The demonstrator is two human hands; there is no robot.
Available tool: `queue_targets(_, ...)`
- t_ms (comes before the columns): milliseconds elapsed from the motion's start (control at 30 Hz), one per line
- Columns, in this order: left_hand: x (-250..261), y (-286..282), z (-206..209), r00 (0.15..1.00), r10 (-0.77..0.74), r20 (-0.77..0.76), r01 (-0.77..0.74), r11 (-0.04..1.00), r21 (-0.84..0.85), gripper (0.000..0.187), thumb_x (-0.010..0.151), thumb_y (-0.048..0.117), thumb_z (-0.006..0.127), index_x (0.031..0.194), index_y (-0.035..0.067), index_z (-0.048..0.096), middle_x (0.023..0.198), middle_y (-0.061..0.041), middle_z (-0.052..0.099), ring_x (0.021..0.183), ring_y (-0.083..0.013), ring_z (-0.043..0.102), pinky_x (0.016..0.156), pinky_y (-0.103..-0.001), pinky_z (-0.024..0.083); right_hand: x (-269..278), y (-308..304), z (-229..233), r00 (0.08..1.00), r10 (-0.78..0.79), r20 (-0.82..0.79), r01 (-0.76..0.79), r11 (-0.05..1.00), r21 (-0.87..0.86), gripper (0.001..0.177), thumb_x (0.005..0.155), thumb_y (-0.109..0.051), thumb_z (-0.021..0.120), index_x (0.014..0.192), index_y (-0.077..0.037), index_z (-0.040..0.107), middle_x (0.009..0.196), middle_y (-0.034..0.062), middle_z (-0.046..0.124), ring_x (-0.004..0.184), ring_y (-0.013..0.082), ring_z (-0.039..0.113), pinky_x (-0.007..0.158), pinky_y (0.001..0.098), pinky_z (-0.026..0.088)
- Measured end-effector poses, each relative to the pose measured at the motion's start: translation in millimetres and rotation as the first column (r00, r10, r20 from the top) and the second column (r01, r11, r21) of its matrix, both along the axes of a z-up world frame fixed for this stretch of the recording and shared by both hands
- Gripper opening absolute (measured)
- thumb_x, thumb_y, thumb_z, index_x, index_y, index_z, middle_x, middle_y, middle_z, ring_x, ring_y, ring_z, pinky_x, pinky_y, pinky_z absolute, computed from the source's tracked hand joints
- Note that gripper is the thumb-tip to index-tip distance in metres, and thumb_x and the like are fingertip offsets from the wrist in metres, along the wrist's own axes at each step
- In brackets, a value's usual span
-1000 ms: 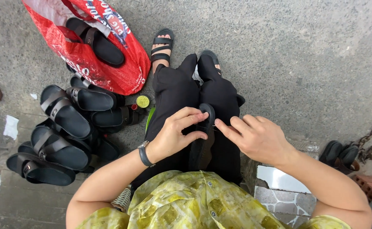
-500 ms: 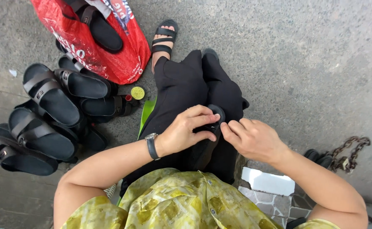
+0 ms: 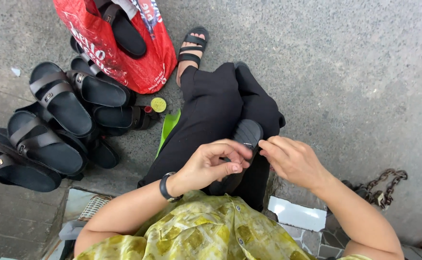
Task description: Hand-sewing the sole of a black sandal using a needle and thread while sitting on the floor.
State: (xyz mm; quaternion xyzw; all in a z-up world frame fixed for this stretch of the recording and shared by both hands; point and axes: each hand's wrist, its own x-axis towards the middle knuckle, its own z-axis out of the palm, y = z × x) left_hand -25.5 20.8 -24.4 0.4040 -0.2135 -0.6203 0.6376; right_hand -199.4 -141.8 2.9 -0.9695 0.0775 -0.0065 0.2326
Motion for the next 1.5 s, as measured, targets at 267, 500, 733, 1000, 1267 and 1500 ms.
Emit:
queue_targets(267, -10, -12, -30, 0.947, 0.095, 0.307, -0.13, 0.987, 0.095, 0.007, 0.085, 0.002, 0.069, 0.091, -0.001, 0.07, 0.089, -0.012, 0.068, 0.075, -0.0156, 0.068, 0.057, -0.022, 0.059, -5, 2, -13, 0.988, -0.032, 0.149, 0.024, 0.998, 0.058, 0.028, 0.091, -0.013, 0.055, 0.119, -0.012, 0.057, 0.083, 0.0052, 0.059, 0.058, 0.0181, 0.058, 0.046, 0.0267, 0.05)
queue_targets(500, -15, -19, -3, 0.813, 0.122, 0.569, -0.152, 0.988, 0.005, 0.005, 0.083, 0.008, 0.073, 0.086, 0.005, 0.072, 0.093, -0.01, 0.067, 0.082, -0.0218, 0.07, 0.064, -0.028, 0.059, -7, 3, -11, 0.988, 0.023, 0.155, -0.001, 0.99, -0.143, 0.036, 0.088, -0.011, 0.056, 0.124, -0.013, 0.052, 0.086, 0.0063, 0.055, 0.062, 0.0179, 0.059, 0.048, 0.0271, 0.05)
queue_targets(733, -26, -12, -7, 0.794, 0.164, 0.585, -0.206, 0.979, 0.005, 0.006, 0.082, 0.008, 0.074, 0.083, 0.003, 0.07, 0.083, -0.009, 0.067, 0.077, -0.0205, 0.069, 0.066, -0.027, 0.056, -16, 7, 3, 0.983, -0.047, 0.176, 0.058, 0.997, -0.059, 0.032, 0.09, -0.01, 0.058, 0.122, -0.008, 0.062, 0.097, 0.0116, 0.062, 0.072, 0.023, 0.062, 0.057, 0.0292, 0.053)
queue_targets(1000, -10, -32, 15, 0.522, 0.199, 0.829, -0.069, 0.979, -0.192, 0.007, 0.082, 0.002, 0.07, 0.079, 0.004, 0.065, 0.082, -0.006, 0.06, 0.075, -0.0241, 0.063, 0.066, -0.03, 0.054, -31, -1, 34, 0.913, -0.073, -0.401, -0.074, 0.938, -0.339, 0.054, 0.091, -0.023, 0.045, 0.142, -0.04, 0.04, 0.069, -0.0069, 0.045, 0.04, 0.0046, 0.043, 0.036, 0.0173, 0.039)
queue_targets(1267, -1, -27, 11, 0.726, 0.084, 0.683, -0.03, 0.995, -0.091, 0.009, 0.081, -0.003, 0.067, 0.088, 0.0, 0.062, 0.089, -0.01, 0.061, 0.076, -0.0235, 0.062, 0.067, -0.03, 0.053, -27, -6, 52, 0.858, -0.194, -0.475, 0.207, 0.978, -0.027, 0.055, 0.083, -0.026, 0.057, 0.136, -0.031, 0.048, 0.068, 0.0001, 0.055, 0.044, 0.0144, 0.055, 0.035, 0.0263, 0.038)
queue_targets(1500, -1, -20, -9, 0.776, 0.097, 0.623, -0.058, 0.995, -0.083, 0.012, 0.083, -0.002, 0.069, 0.094, -0.004, 0.066, 0.092, -0.014, 0.063, 0.082, -0.0247, 0.069, 0.071, -0.031, 0.06, -55, 26, -34, 0.806, -0.521, -0.281, 0.445, 0.22, 0.868, 0.051, 0.072, -0.001, 0.077, 0.115, -0.004, 0.048, 0.058, 0.0043, 0.064, 0.043, 0.0045, 0.05, 0.042, 0.0154, 0.042)
